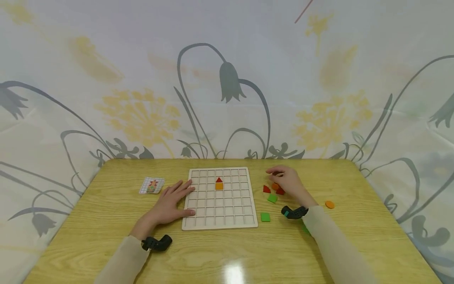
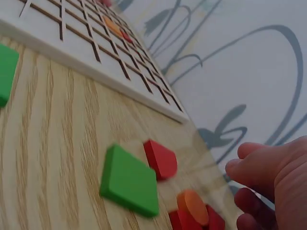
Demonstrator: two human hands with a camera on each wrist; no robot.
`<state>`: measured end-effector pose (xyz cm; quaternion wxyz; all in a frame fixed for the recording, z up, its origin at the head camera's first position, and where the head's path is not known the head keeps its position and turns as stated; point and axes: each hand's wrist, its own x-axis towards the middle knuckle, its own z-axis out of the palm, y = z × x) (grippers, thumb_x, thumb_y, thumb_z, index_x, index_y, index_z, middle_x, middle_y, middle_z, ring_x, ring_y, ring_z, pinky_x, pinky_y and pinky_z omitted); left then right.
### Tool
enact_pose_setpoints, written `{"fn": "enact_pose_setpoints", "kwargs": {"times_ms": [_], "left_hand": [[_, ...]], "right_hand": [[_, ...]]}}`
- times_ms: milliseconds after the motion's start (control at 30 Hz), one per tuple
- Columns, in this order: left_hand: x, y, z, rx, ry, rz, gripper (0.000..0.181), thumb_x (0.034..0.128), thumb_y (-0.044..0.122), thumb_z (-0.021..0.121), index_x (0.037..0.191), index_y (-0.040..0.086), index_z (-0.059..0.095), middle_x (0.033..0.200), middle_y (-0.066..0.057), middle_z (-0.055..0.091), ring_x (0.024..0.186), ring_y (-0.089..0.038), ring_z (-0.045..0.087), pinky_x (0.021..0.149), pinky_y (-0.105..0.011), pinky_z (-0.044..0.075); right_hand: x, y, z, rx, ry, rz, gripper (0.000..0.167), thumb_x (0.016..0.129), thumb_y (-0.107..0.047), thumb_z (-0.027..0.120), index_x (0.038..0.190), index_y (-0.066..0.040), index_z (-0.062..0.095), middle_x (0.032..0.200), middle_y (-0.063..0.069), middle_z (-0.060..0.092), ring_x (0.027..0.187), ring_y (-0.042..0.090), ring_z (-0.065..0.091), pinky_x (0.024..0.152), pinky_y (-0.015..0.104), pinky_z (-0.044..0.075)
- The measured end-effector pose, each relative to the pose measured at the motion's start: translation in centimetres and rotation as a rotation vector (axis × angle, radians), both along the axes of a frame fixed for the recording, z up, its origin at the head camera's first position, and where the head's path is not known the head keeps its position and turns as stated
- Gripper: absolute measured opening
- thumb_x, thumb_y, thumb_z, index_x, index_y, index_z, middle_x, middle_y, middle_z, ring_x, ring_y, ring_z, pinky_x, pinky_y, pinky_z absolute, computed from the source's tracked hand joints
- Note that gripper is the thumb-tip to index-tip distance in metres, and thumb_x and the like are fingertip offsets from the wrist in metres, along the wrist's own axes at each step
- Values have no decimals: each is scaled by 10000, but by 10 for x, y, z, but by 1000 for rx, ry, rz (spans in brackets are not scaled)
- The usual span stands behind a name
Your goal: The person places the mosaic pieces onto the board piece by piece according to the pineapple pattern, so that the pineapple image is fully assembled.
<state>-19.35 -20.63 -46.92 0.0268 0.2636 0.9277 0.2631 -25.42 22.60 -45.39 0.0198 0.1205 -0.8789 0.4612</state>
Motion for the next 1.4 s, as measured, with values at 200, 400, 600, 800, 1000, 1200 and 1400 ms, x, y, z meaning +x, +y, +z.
{"fn": "enact_pose_setpoints", "kwargs": {"times_ms": [200, 400, 600, 800, 1000, 1200, 1400], "left_hand": [[-1, 1, -2, -3, -12, -8, 789, 892, 522, 692, 1532, 142, 430, 1640, -49, 233, 1499, -364, 140, 1117, -660, 88], [-1, 2, -2, -2, -13, -8, 794, 885, 519, 698, 1531, 144, 431, 1640, -42, 234, 1500, -360, 139, 1121, -650, 91], [-1, 2, -2, -3, -9, -6, 792, 891, 524, 691, 1535, 147, 425, 1640, -45, 231, 1500, -364, 138, 1121, -654, 85], [0, 0, -2, -5, 9, -7, 792, 892, 522, 691, 1532, 137, 429, 1637, -57, 240, 1494, -376, 152, 1114, -658, 102], [0, -1, -2, 0, 8, -8, 796, 890, 523, 691, 1531, 133, 429, 1637, -58, 240, 1494, -378, 149, 1115, -660, 97], [-1, -1, -2, -6, 20, -6, 799, 892, 543, 681, 1531, 133, 429, 1636, -63, 243, 1491, -385, 157, 1106, -670, 107], [-2, -2, -3, -4, 3, -11, 801, 891, 539, 684, 1538, 146, 419, 1643, -35, 223, 1501, -361, 136, 1125, -645, 89]], "right_hand": [[3, 36, -6, 86, -17, 34, 220, 937, -57, 689, 1143, 6, 734, 1198, 186, 656, 995, 318, 648, 799, 359, 532], [3, 47, -7, 141, -48, 91, 253, 939, -99, 700, 1174, -8, 721, 1237, 197, 632, 1084, 370, 608, 925, 509, 482], [-1, 47, -5, 227, 0, 155, 256, 949, -71, 675, 1194, -9, 710, 1221, 182, 614, 1130, 406, 568, 968, 564, 439], [-6, 43, -3, 301, 58, 195, 236, 930, -36, 679, 1162, -8, 715, 1158, 162, 631, 1077, 381, 585, 954, 554, 441], [-6, 40, 0, 267, -27, 105, 183, 925, -59, 698, 1102, -14, 701, 1119, 150, 667, 1070, 367, 603, 957, 538, 449], [-6, 40, 2, 233, -54, 52, 143, 921, -92, 715, 1044, -30, 675, 1011, 87, 681, 963, 292, 627, 884, 475, 481], [-7, 40, -3, 226, -29, 11, 97, 923, -100, 722, 985, -45, 671, 959, 72, 687, 909, 265, 640, 844, 439, 488]]}}
